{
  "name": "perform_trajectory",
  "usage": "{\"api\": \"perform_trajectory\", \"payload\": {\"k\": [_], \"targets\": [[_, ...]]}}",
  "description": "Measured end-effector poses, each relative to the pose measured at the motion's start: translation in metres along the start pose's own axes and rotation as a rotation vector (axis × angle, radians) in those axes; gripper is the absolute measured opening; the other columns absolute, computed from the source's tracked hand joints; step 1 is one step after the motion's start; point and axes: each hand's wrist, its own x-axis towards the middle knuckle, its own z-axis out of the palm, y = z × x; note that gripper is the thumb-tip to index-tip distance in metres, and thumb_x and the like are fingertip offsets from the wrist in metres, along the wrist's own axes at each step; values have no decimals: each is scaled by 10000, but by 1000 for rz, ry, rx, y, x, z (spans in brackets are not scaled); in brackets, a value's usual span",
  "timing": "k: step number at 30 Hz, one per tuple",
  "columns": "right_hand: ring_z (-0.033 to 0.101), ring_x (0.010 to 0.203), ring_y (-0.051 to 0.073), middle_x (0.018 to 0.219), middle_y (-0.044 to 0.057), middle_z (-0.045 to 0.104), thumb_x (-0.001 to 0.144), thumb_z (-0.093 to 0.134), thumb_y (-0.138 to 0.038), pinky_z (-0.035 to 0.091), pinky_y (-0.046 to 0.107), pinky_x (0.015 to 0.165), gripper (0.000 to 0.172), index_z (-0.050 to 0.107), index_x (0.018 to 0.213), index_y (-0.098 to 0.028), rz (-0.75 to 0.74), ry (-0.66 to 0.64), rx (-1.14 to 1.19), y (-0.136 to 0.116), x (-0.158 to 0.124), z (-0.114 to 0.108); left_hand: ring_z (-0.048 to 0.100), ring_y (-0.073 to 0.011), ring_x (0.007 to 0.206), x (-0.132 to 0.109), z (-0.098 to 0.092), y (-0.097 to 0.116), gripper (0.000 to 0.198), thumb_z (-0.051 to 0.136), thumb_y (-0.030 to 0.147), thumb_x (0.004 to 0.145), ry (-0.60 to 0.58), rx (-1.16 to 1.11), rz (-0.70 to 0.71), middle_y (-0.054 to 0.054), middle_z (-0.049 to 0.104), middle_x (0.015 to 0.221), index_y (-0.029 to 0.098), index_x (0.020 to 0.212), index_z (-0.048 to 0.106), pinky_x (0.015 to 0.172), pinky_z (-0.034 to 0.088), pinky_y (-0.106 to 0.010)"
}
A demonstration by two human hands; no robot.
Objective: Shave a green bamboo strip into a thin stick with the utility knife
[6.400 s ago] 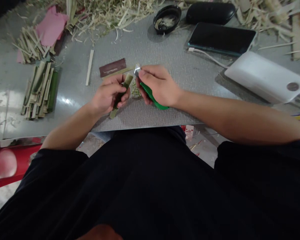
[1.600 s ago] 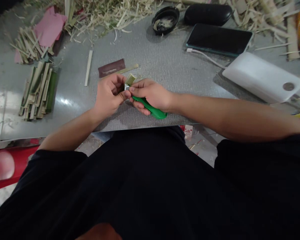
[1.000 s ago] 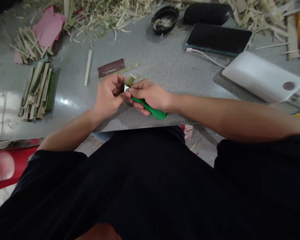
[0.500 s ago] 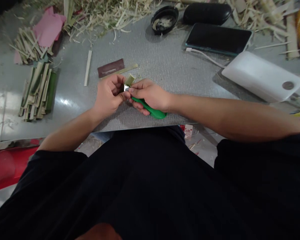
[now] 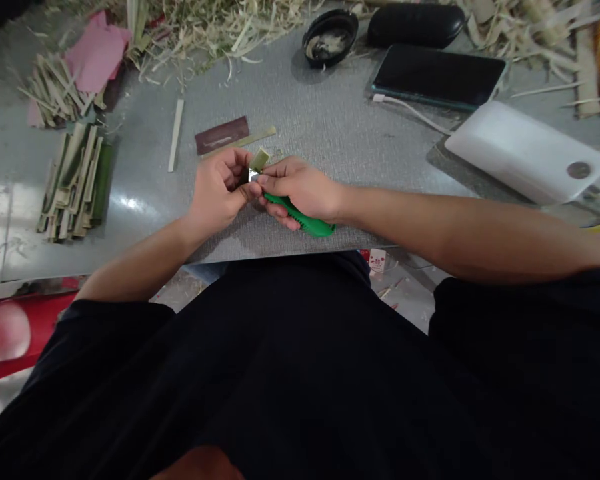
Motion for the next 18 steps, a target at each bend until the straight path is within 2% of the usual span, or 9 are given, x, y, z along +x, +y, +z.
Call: {"api": "perform_trajectory", "payload": {"k": [3,6,8,11,14,18], "targets": [[562,422,137,621,-20,603,1384,733,-483,442,252,406,540,666,918,-219,14,18,8,0,-1,1,752,-208,758,-1,3,3,721,1202,775,870,17,28,-9,-27,770,905,265,1043,722,682,578,-397],[567,411,123,616,-27,599,1406,676,-366,448,235,424,550,644,877,-219,-17,96,14,2,-1,6,769,-220,780,0,3,3,657,1180,722,930,61,57,-34,-16,751,869,269,1019,712,700,569,-392],[563,408,118,610,-32,585,1411,661,-353,449,227,432,570,626,857,-224,-43,134,21,3,-1,8,748,-208,762,0,2,2,650,1192,707,919,73,55,-31,-11,752,848,270,992,715,685,544,-385],[557,418,127,615,-29,584,1409,672,-398,448,234,423,563,640,874,-224,-13,89,9,2,0,6,714,-186,739,1,0,1,656,1215,706,885,49,26,-37,-7,768,855,269,1007,741,682,552,-385],[551,415,137,613,-23,589,1416,627,-360,432,248,407,540,655,895,-221,40,24,4,1,2,1,682,-168,733,2,-1,-2,700,1244,715,834,15,7,-51,2,779,879,267,1036,746,686,568,-376],[552,415,134,609,-26,586,1410,632,-329,424,250,414,523,660,900,-219,42,46,6,1,1,2,686,-162,746,4,-1,-4,736,1256,713,821,2,24,-51,4,773,880,256,1017,713,679,553,-364]]}}
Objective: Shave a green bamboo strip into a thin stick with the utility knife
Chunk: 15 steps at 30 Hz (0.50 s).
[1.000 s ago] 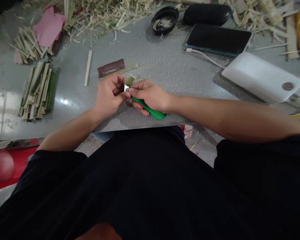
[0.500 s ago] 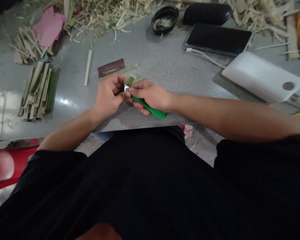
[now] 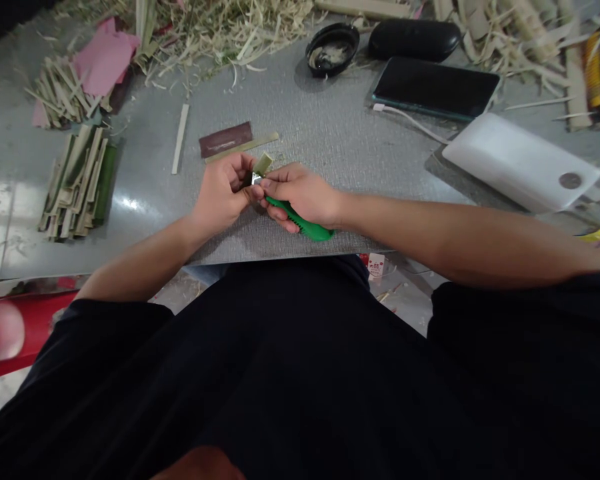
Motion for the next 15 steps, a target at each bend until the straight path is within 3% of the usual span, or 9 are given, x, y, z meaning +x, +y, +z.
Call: {"api": "perform_trajectory", "payload": {"k": [5,12,15], "targets": [[549,422,129,621,-20,575,1402,679,-398,427,254,441,571,628,859,-229,-74,91,3,0,-2,8,732,-187,767,-1,-1,4,648,1171,699,965,37,44,-4,6,756,853,259,1015,698,709,568,-385],[548,413,138,602,-15,595,1398,600,-241,441,235,410,501,658,901,-212,49,-1,30,-2,1,-2,720,-203,816,-4,-1,-4,671,1195,722,921,-23,30,33,-36,801,980,266,1101,735,719,560,-408],[554,403,127,609,-19,601,1402,599,-233,448,225,413,528,664,878,-206,34,21,29,-2,0,1,726,-214,793,-4,0,-2,646,1161,739,956,-5,62,41,-28,779,922,278,1080,726,707,537,-417]]}}
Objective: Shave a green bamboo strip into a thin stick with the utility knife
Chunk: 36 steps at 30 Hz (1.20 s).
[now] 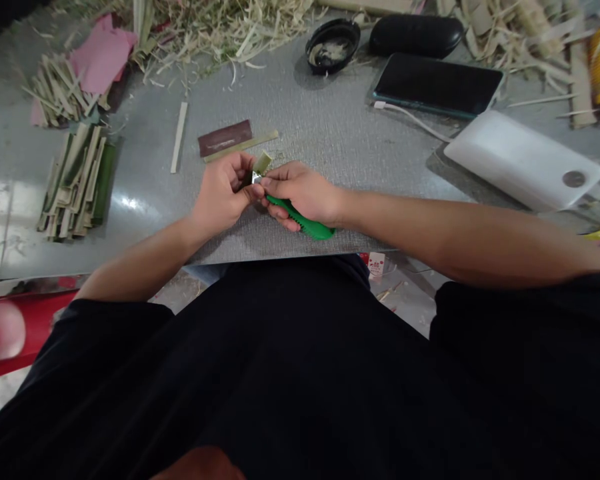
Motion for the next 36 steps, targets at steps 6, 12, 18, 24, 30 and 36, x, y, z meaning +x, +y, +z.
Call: {"api": "perform_trajectory", "payload": {"k": [6,12,18,24,30,36], "targets": [[550,402,108,595,-34,576,1414,586,-236,452,202,428,567,629,849,-216,-76,81,-31,0,-2,8,703,-212,809,1,-2,5,615,1134,721,993,27,37,-37,-12,732,897,272,1035,716,741,559,-414],[541,403,131,605,-21,592,1395,675,-356,435,242,408,522,657,891,-220,-1,-37,-18,1,1,-3,661,-188,779,2,0,2,684,1203,741,880,-11,-52,-39,-7,725,905,279,1056,731,686,537,-390],[554,422,131,612,-28,581,1381,732,-397,466,246,434,535,631,881,-235,-53,64,-33,2,-5,7,787,-240,865,0,2,10,653,1170,717,926,32,-15,-67,-15,734,914,272,1049,708,776,631,-399],[551,403,130,597,-31,588,1403,620,-264,445,236,410,526,653,880,-218,-49,-17,-22,1,-2,2,713,-227,809,2,1,-1,649,1170,738,930,28,-8,-22,-21,749,916,290,1025,710,734,613,-431],[569,442,137,654,-31,604,1368,769,-517,468,258,429,533,616,937,-241,-60,9,-37,1,-4,0,739,-225,815,-2,3,8,642,1163,727,945,42,22,-27,-14,758,913,275,1051,719,730,596,-406],[546,427,137,608,-36,571,1379,740,-544,452,255,418,580,620,899,-241,-76,-19,-53,0,-5,4,676,-215,822,-2,1,10,681,1181,747,912,35,28,-15,-25,725,938,277,1053,709,718,534,-397]]}}
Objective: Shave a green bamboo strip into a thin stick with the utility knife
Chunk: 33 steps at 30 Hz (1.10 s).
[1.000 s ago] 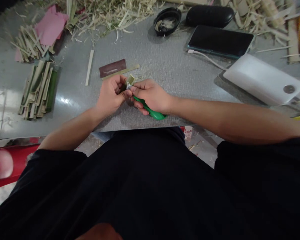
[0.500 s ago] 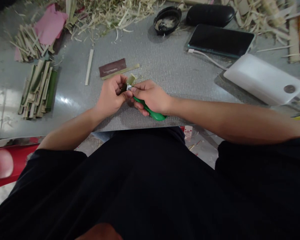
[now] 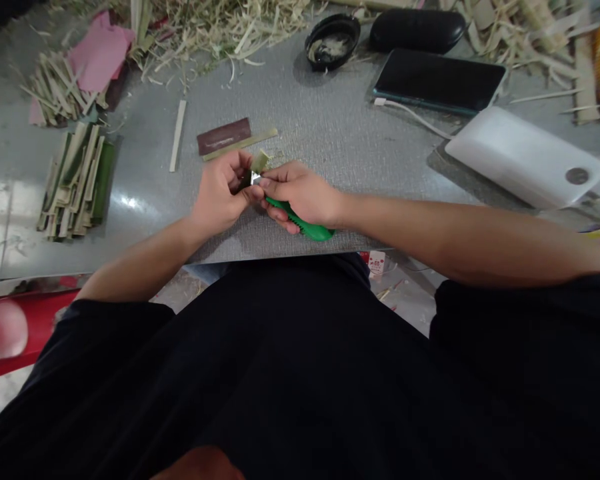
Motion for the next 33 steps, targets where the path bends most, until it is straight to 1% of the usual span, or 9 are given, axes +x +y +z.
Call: {"api": "perform_trajectory", "payload": {"k": [4,9,12,14,18,23,26,29,33], "targets": [[559,431,150,604,-28,579,1352,780,-585,437,270,403,588,640,894,-246,21,-36,-9,1,1,-3,656,-208,811,1,-1,-2,711,1184,792,880,-33,-25,13,-27,726,938,273,1043,726,713,523,-403],[553,448,147,610,-31,566,1335,799,-621,475,267,436,610,619,883,-252,-22,90,-19,1,-2,3,582,-210,717,5,2,-13,741,1170,869,837,54,-3,45,4,640,792,308,942,699,653,472,-426],[552,436,150,601,-26,565,1353,773,-586,468,270,429,600,626,880,-246,6,38,-18,0,-2,2,620,-220,791,5,0,-16,719,1174,846,857,8,-1,45,-20,726,904,303,1021,731,704,520,-435],[563,429,153,597,-21,575,1379,724,-514,458,270,419,567,639,892,-238,35,-23,-9,0,0,-3,634,-221,827,5,-3,-14,738,1178,851,848,-43,-8,39,-31,761,968,298,1070,742,716,541,-428],[579,412,148,604,-31,587,1399,677,-468,467,264,423,536,631,918,-237,49,-89,5,4,2,-9,592,-205,785,5,-4,-10,748,1163,868,852,-92,-21,34,-20,724,924,297,1061,727,690,499,-419],[561,440,128,642,-47,569,1389,718,-554,492,250,462,573,578,922,-253,-6,41,-11,4,-3,-1,564,-209,749,3,-1,-2,718,1094,898,928,-27,-15,22,-6,647,847,299,1000,703,685,460,-416],[559,432,133,629,-44,562,1386,716,-580,485,251,448,590,582,914,-251,-3,-3,-9,2,-3,-1,568,-205,750,2,-4,1,702,1117,862,927,-60,14,34,-4,656,856,296,1009,710,695,484,-419],[567,418,141,605,-31,567,1400,686,-489,463,255,424,570,612,895,-238,48,-69,-5,0,0,-6,603,-203,764,3,-6,-5,742,1124,895,894,-112,9,53,-14,682,895,294,1074,728,678,531,-415],[572,411,142,592,-22,581,1400,680,-418,460,257,419,563,637,871,-232,66,-32,-1,-1,0,-4,543,-180,712,8,-3,-20,812,1095,991,843,-99,-40,93,-9,662,859,299,1058,727,626,492,-419]]}}
